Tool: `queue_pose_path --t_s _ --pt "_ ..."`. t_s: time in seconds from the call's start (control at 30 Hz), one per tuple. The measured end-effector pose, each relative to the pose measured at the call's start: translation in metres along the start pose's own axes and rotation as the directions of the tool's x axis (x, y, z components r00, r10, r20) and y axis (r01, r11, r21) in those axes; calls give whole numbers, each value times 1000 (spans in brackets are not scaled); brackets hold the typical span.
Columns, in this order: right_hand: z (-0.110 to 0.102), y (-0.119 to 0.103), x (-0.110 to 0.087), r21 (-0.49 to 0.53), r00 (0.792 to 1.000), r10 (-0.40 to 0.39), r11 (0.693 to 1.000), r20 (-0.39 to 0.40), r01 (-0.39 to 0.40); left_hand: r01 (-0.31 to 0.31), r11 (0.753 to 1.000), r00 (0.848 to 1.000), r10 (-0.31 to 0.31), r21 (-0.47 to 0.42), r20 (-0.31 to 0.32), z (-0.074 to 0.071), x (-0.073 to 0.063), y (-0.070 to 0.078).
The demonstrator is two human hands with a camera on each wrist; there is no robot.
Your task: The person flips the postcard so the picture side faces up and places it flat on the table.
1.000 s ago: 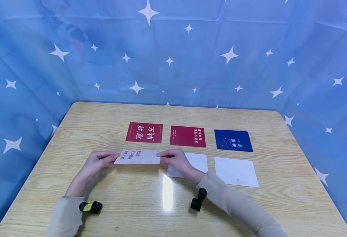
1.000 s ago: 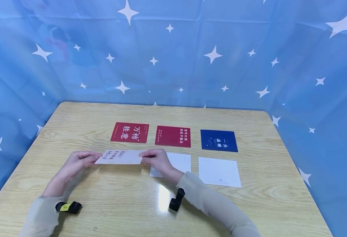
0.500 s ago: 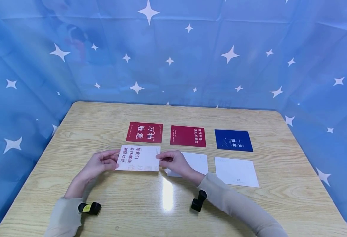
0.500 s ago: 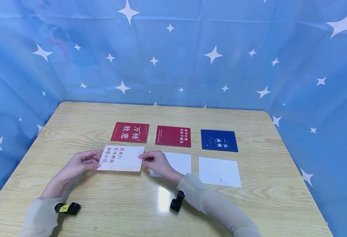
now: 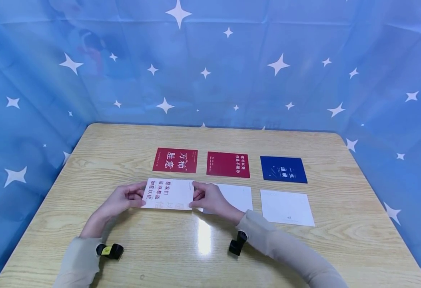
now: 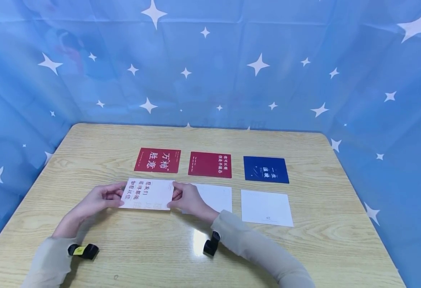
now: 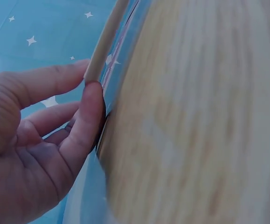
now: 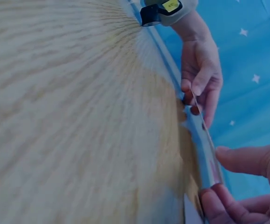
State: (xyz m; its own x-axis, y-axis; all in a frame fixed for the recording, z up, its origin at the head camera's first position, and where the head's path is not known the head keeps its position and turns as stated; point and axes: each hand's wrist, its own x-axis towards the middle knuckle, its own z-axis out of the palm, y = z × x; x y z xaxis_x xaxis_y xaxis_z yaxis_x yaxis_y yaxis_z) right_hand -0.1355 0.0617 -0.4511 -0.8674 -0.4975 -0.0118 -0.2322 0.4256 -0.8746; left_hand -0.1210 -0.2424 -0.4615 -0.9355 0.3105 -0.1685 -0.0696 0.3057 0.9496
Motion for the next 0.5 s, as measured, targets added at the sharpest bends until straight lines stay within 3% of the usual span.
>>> queue_pose_path --t_s 0.3,0.5 --pt "1 0 8 -20 987 132 991 92 -131 -14 989 999 20 148 -38 5 4 5" --pt "1 -3 11 -63 985 138 989 105 -132 13 967 994 15 253 -106 10 5 8"
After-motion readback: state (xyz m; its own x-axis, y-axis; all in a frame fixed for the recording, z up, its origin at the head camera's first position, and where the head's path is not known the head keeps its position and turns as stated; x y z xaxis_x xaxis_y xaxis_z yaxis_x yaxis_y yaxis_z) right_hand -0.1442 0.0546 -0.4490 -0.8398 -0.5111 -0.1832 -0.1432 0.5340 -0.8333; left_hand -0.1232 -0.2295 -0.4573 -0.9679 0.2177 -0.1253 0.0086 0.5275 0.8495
